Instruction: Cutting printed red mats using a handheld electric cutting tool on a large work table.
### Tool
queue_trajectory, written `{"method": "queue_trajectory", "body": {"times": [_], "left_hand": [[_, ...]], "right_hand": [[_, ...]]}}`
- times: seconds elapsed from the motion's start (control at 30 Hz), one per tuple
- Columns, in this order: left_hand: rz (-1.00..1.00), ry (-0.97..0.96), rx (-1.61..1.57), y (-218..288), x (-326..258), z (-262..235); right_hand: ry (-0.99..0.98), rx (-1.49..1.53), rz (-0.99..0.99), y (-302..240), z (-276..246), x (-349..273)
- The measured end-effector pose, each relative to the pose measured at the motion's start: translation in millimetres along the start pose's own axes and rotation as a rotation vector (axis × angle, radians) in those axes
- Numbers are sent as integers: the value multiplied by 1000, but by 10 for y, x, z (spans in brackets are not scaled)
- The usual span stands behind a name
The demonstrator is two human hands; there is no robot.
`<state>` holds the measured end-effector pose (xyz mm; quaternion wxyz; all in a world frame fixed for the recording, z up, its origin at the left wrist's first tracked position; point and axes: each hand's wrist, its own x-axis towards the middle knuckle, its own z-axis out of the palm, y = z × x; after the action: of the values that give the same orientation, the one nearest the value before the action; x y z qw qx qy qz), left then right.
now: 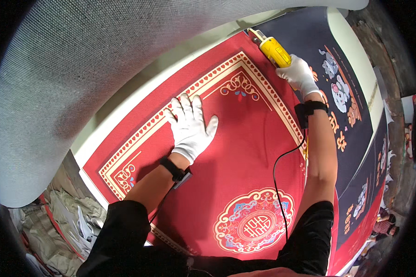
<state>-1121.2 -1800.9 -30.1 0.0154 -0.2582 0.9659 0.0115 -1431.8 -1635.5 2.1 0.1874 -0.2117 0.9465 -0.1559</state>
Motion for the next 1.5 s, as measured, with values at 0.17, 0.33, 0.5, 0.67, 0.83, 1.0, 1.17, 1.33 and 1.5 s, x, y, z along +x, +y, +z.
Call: {"method": "queue_trajectory", "body": {"times": [0.17,0.33,0.5,0.67,0.83,1.0,1.17,1.33,1.5], "left_hand": [[8,9,-20,8,-18,30],[12,-12,-12,14,-20,-5],[4,-23,8,37,-12,-48],[3,-17,26,41,-78,-58],[-2,-14,24,14,-120,-135],[-7,-6,29,-45,-151,-184],[20,-83,44,19,-110,-203],[345,-222,46,-528,-283,-261],[409,-87,13,-989,-1656,-471]], "right_hand": [[-24,-81,34,-312,-83,148],[8,-140,7,-570,-104,270],[96,-307,-57,-742,-74,235],[507,-579,-502,-574,254,10],[579,-600,-499,-753,210,-347],[686,-481,-530,-476,-111,-1512],[565,103,-9,-211,-423,-4099],[496,682,790,-433,-560,-7173],[1011,995,1221,-1229,-131,-9853]]}}
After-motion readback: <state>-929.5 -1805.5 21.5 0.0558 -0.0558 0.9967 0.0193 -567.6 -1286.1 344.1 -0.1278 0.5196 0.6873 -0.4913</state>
